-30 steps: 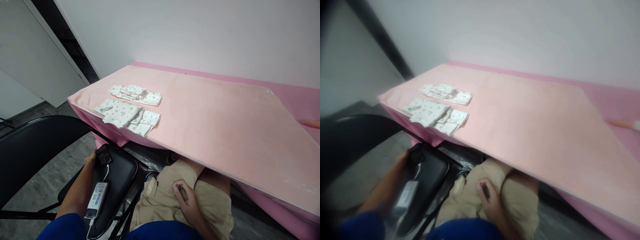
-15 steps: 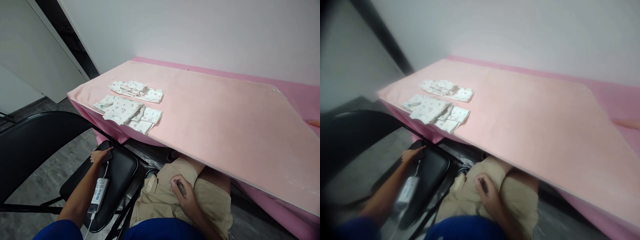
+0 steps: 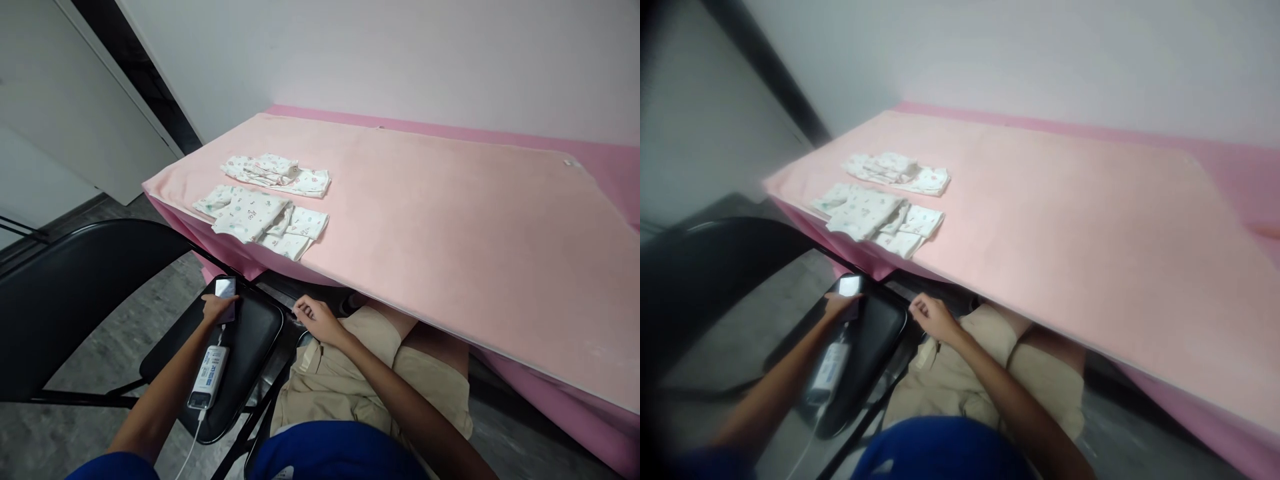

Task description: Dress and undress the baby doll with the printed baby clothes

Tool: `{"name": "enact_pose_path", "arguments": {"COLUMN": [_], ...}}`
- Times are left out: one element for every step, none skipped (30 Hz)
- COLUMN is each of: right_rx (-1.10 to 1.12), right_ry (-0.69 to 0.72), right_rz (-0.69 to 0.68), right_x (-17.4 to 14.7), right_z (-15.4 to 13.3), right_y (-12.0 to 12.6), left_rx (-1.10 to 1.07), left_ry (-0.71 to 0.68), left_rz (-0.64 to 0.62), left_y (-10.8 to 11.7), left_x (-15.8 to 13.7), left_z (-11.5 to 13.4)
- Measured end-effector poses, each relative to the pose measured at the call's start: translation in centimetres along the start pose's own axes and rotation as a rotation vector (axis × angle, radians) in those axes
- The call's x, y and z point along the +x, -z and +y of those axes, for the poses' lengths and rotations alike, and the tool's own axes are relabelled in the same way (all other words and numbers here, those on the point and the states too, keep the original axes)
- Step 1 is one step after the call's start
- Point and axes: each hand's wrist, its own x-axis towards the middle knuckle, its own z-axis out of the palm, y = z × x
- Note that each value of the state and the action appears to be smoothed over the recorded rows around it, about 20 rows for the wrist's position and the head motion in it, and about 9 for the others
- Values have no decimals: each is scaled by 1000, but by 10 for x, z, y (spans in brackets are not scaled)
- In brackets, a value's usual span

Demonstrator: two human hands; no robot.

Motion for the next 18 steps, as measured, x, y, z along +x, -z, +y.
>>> {"name": "enact_pose_path", "arguments": {"right_rx": [-2,-3,-1,5,14,25,37,51,67,84,102,120,136,151,164,176,187,197], "right_ry": [-36,-66,-91,-116,-139,-162,-184,-202,-217,-228,-237,-243,-247,-249,-250,-248,-246,-242], "right_rz": [15,35,56,77,95,109,121,127,129,129,128,126,124,123,122,120,118,119], "right_x": [14,27,40,52,63,74,84,93,101,109,115,121,127,131,135,138,141,143], "right_z": [7,13,20,26,31,36,40,43,45,46,47,47,47,46,46,46,45,45], "right_y": [-10,-21,-32,-43,-54,-65,-75,-84,-91,-98,-104,-110,-114,-119,-123,-126,-129,-132], "left_rx": [10,15,14,5,-6,-18,-30,-41,-50,-58,-65,-72,-80,-86,-91,-95,-99,-102], "left_ry": [27,38,25,-11,-52,-95,-136,-172,-198,-218,-233,-246,-255,-260,-262,-263,-265,-268], "left_rz": [-3,-1,7,19,36,55,71,81,84,80,73,63,55,49,48,50,54,57], "left_y": [-2,-4,-6,-7,-9,-10,-11,-11,-11,-11,-10,-9,-8,-8,-7,-6,-6,-5], "left_x": [-4,-9,-15,-23,-30,-39,-47,-55,-62,-68,-73,-77,-79,-81,-82,-82,-81,-81], "left_z": [0,0,0,1,3,4,6,8,10,11,13,14,14,14,14,14,13,12]}}
